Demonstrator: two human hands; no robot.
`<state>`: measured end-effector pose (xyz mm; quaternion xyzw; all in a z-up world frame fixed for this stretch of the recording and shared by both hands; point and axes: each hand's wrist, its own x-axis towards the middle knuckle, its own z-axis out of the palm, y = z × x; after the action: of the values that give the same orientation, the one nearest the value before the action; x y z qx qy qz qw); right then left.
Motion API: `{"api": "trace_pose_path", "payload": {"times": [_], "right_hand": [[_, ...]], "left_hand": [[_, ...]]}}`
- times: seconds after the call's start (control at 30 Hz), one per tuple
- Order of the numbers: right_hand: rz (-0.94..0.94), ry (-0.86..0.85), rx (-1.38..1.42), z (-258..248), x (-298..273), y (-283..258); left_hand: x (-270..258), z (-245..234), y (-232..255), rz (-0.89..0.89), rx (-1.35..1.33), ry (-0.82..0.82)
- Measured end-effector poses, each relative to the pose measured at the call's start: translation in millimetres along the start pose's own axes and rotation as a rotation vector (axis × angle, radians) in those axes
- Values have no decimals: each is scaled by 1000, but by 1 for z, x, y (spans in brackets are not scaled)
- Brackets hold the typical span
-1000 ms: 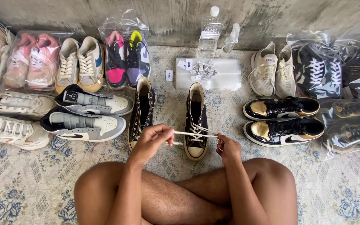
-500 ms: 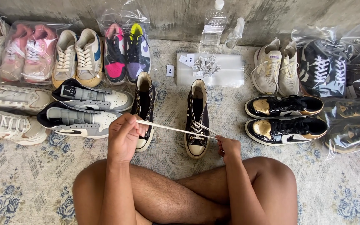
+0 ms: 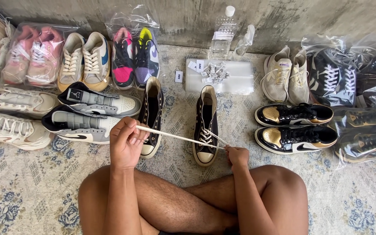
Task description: A person sitting on a rug lacing up a black high-top sneaker, carefully threading the laces through each eyelet.
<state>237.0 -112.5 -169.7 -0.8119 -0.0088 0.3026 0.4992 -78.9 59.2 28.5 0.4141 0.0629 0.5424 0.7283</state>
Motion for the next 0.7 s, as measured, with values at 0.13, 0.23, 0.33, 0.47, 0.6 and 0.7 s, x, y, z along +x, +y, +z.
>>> {"api": "trace_pose_path", "payload": {"times": [0.13,0.23,0.33,0.47,0.6,0.7], "right_hand": [[-89,-3,-87,-5,-1,5],[-168,100,-375,-10,-32,-21],[-431,199,-309,-12,-107,-83],[-889,-322,132,-17,-143,-114],[-683,-872,233,-20,-188,-150],[-482,-1018,227,-29,-166,-145]], "left_hand": [[-1,-6,-9,-15,33,-7],[-5,-2,-19,-95,89,-42],[-8,16,-34,-323,300,-117],[-14,54,-49,-531,375,-439],[-14,72,-53,-662,388,-564],[-12,78,-40,-703,452,-535]]}}
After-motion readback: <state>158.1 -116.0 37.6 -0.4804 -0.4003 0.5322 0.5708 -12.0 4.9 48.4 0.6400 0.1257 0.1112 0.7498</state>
